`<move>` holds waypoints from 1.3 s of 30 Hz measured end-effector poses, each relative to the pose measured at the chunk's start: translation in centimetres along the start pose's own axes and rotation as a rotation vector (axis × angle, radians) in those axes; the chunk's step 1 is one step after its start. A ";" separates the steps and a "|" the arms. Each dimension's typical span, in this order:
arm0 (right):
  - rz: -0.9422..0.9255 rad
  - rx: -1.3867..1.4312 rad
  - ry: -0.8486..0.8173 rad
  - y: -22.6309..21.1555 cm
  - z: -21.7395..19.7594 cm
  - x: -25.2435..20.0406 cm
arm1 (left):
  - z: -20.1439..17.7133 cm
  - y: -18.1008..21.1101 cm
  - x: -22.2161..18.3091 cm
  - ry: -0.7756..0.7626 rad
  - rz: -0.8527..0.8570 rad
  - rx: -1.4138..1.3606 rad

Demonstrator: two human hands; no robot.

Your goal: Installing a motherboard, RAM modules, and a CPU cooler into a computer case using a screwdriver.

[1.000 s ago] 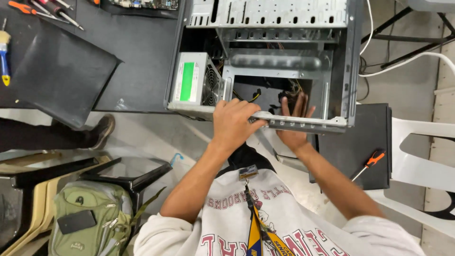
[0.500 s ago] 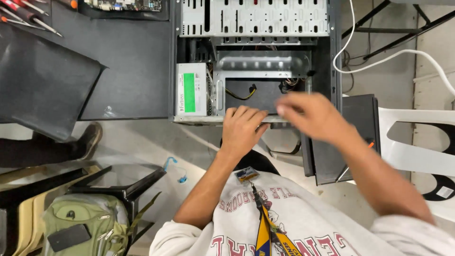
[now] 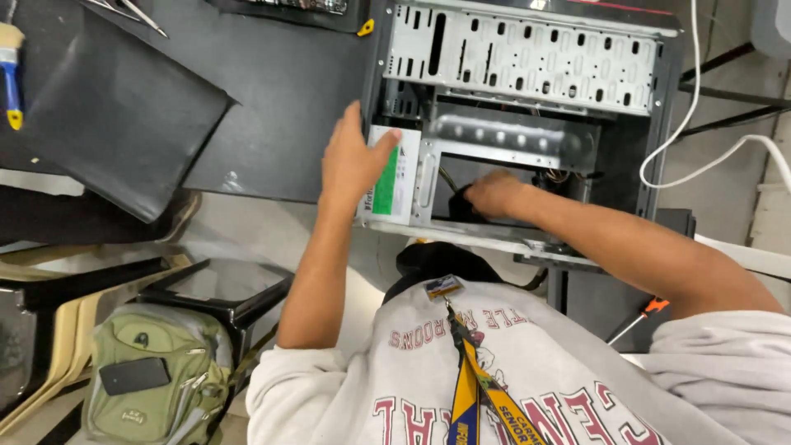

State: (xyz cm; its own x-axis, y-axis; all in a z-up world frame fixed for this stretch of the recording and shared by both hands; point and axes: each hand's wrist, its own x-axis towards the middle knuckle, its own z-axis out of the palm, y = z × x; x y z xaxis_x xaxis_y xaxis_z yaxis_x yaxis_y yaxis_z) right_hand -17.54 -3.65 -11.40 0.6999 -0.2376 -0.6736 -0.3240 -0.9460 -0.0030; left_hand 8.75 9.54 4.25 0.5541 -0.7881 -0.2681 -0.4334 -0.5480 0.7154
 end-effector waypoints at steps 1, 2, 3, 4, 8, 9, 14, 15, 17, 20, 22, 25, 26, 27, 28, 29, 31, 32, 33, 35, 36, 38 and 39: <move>-0.005 0.001 0.003 -0.6 -2.0 -1.4 | 0.0 -0.4 0.2 0.003 -0.003 0.004; -0.038 0.068 -0.053 -0.7 -4.3 -2.6 | -0.1 -0.5 1.0 0.056 0.014 -0.017; -0.071 0.135 -0.109 -0.8 -6.5 -3.9 | -0.1 -0.7 1.8 0.109 0.032 -0.039; -0.072 0.141 -0.114 -0.4 -8.3 -4.5 | -0.1 -0.1 1.9 0.102 0.028 -0.037; -0.178 0.458 -0.019 -1.6 -15.2 -6.9 | 0.6 0.6 0.4 0.196 0.056 0.012; -0.235 0.569 0.095 -2.1 -17.5 -7.6 | 0.7 1.0 0.1 0.224 0.081 0.036; -0.277 0.978 0.211 -3.1 -10.8 -3.0 | 3.7 2.0 -0.3 0.472 0.531 0.375; -0.288 1.149 0.214 -3.0 -10.1 -1.9 | 4.1 2.6 -0.3 0.492 0.745 0.480; -0.270 1.146 0.209 -1.0 -7.3 -0.1 | 6.6 2.5 -0.4 0.336 0.882 0.489; -0.247 1.138 0.231 0.4 -9.2 -1.4 | 9.3 0.6 0.6 0.147 1.018 0.568; -0.234 1.135 0.256 2.6 -9.1 -1.3 | 10.2 0.1 1.3 0.117 1.023 0.633; 0.131 0.712 0.370 5.7 -6.4 0.2 | 8.8 1.5 0.8 0.130 1.039 0.654; 0.321 0.656 0.286 5.8 -7.9 -1.0 | 7.7 3.0 0.6 0.179 0.980 0.585; 0.507 0.596 0.200 5.9 -9.4 -2.2 | 6.5 4.5 0.4 0.227 0.920 0.515; 0.507 0.599 0.200 6.0 -7.9 -1.2 | 5.4 5.2 1.3 0.226 0.921 0.517; 0.509 0.538 0.256 6.0 -6.4 -0.1 | 4.3 6.0 2.2 0.308 0.763 0.559; 0.514 0.470 0.321 6.1 -4.8 1.4 | 2.2 6.7 4.4 0.399 0.608 0.595; 0.541 0.560 0.362 6.0 -4.7 1.7 | 1.0 6.6 5.5 0.227 0.335 0.507; 0.567 0.650 0.402 5.8 -4.7 2.0 | -0.3 6.6 6.5 0.055 0.065 0.409; 0.572 0.695 0.415 5.1 -5.5 1.9 | -0.1 3.4 8.8 -0.066 0.021 0.215; 0.588 0.747 0.433 5.0 -6.1 1.9 | -0.1 2.1 10.1 -0.190 -0.008 0.024; 0.555 0.776 0.386 3.9 -8.9 1.4 | -0.1 2.2 9.8 -0.157 -0.006 -0.007; 0.527 0.809 0.335 3.4 -10.1 1.0 | 0.1 2.1 9.4 -0.131 -0.003 -0.035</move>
State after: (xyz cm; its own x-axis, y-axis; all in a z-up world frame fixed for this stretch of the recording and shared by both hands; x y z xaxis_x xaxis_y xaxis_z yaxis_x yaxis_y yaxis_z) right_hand -11.52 -9.29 -4.65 0.4458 -0.7474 -0.4925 -0.8881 -0.3004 -0.3480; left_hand 13.01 0.90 3.21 0.4566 -0.8175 -0.3509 -0.4051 -0.5423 0.7361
